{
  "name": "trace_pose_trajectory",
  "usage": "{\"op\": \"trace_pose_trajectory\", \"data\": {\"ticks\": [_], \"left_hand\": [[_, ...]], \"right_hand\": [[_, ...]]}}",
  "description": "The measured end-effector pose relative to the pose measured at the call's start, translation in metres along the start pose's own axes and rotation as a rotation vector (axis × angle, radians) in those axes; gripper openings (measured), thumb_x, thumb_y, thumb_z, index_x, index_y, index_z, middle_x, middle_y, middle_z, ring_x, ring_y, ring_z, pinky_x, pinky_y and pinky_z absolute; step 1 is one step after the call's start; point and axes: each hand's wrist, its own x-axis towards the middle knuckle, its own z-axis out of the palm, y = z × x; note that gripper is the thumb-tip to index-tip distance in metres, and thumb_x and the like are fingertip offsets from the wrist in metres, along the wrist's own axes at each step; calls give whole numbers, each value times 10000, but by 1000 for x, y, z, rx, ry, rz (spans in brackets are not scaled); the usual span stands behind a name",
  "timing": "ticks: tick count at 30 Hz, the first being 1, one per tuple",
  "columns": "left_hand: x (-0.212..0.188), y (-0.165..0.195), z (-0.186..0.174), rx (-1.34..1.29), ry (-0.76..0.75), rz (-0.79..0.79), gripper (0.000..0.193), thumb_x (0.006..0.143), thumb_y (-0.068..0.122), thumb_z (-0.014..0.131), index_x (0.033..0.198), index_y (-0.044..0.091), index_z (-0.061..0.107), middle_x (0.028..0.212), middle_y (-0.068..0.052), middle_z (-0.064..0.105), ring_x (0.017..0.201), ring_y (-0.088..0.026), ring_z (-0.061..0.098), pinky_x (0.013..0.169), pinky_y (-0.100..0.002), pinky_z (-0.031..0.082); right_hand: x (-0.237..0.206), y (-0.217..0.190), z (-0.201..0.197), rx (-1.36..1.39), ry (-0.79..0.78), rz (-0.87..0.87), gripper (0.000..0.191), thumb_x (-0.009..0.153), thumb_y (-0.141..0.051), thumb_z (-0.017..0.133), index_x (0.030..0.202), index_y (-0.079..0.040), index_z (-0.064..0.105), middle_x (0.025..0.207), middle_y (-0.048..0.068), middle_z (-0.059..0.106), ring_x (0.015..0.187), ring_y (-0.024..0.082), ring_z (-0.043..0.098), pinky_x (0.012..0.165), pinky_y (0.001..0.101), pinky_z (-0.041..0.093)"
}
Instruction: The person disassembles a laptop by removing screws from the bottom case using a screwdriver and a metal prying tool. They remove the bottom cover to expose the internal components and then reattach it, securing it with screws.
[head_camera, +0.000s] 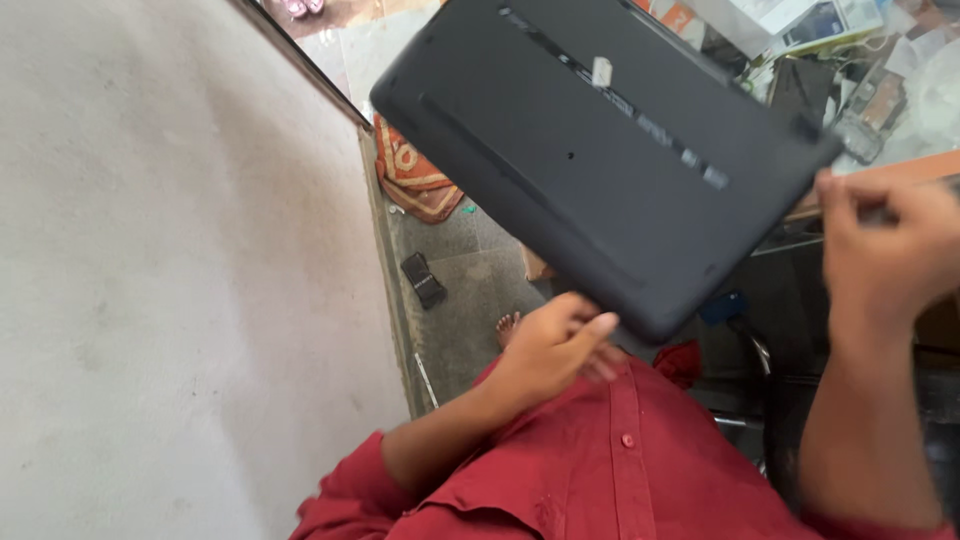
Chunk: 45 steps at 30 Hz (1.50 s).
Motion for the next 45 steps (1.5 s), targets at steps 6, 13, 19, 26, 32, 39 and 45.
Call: {"op": "trace_pose_trajectory", "data": {"ticks": [6,13,19,26,32,39,45], "left_hand": [[25,-17,-39,136,-12,296,328,1062,302,546,1138,13,682,1072,-73,752,782,-174,769,662,-337,652],[43,22,-151,-613,565,509,519,977,472,477,1220,28,589,964,-87,759,897,-215,758,843,-389,630],[49,43,-169,-433,616,423,460,1040,347,580,1096,-107,620,820,-223,740,628,-287,766,563,-376,679],[34,45,-181,-326,470,242,351,1003,329,635,1018,-20,664,816,-152,723,615,-233,730,574,-383,637],[32,50,-182,8,414,256,408,975,230,665,1269,-50,626,915,-148,722,673,-209,707,579,-337,589],[57,82,-153,221,457,364,500,1036,240,594,1425,-68,531,1272,-162,666,1120,-216,646,971,-307,517],[48,75,-109,637,674,295,459,1030,252,584,1405,-13,588,1252,-188,696,1126,-245,651,967,-341,480]], "right_hand": [[-3,-51,-13,7,61,-320,168,994,-198,820,1024,-81,702,1020,30,731,879,243,604,842,361,467],[-65,-72,26,-152,80,-598,210,1015,-139,676,1174,-49,780,1266,159,760,1253,398,679,1111,531,501],[-74,-43,48,-77,169,-652,159,1048,-26,659,1134,-58,788,1238,173,761,1255,405,691,1111,553,545],[-63,-38,34,-106,145,-560,152,1075,23,633,1163,-23,747,1287,200,720,1301,431,667,1122,545,558],[-76,-49,26,-49,122,-209,381,1038,-45,588,1419,-20,604,1553,250,512,1502,486,447,1248,552,408],[-53,-52,6,-2,72,-162,454,929,-159,574,1359,-24,622,1506,200,528,1460,419,461,1254,546,273],[6,-22,-19,45,-141,-51,387,988,-107,569,1357,-23,648,1505,198,551,1408,383,525,1209,522,377]]}}
